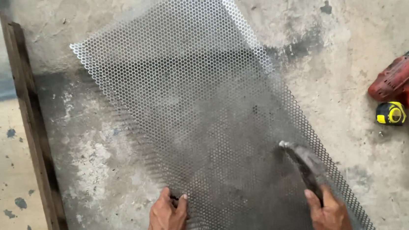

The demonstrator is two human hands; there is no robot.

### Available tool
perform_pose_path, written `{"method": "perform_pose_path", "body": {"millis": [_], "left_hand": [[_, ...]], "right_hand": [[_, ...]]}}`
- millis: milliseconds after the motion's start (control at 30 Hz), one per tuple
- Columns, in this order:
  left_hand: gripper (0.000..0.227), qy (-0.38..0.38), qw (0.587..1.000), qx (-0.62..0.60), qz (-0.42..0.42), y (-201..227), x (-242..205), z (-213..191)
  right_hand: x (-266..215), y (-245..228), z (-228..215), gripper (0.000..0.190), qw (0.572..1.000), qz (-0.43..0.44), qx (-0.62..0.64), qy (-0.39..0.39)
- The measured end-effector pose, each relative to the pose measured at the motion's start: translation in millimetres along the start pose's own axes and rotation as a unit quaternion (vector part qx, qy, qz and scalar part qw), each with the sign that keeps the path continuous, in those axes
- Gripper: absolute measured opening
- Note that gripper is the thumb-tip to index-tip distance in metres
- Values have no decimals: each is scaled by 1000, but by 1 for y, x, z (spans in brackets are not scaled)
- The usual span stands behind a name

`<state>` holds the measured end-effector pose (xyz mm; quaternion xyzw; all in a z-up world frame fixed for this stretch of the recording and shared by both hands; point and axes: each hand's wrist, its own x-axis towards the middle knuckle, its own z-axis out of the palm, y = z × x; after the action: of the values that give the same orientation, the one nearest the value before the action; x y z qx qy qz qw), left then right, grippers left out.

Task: Hammer a perforated metal mesh sheet on the floor to flatten or shape it

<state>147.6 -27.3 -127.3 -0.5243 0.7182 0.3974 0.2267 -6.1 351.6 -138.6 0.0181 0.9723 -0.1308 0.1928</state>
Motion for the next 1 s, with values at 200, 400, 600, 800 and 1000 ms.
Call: {"method": "perform_pose_path", "body": {"millis": [200,400,600,800,1000], "left_hand": [[27,38,998,-12,49,1,7,6],[28,76,992,-14,103,-1,17,13],[28,83,991,-16,103,-2,18,12],[27,53,993,-21,103,-2,16,8],[24,16,998,-36,52,16,-2,-10]], "right_hand": [[-12,26,14,33,998,-66,3,13],[-28,8,18,35,996,-92,3,-14],[-39,-10,42,33,968,-246,6,-43],[-47,-25,41,34,975,-212,20,-55],[-22,-21,14,42,996,-86,13,-31]]}}
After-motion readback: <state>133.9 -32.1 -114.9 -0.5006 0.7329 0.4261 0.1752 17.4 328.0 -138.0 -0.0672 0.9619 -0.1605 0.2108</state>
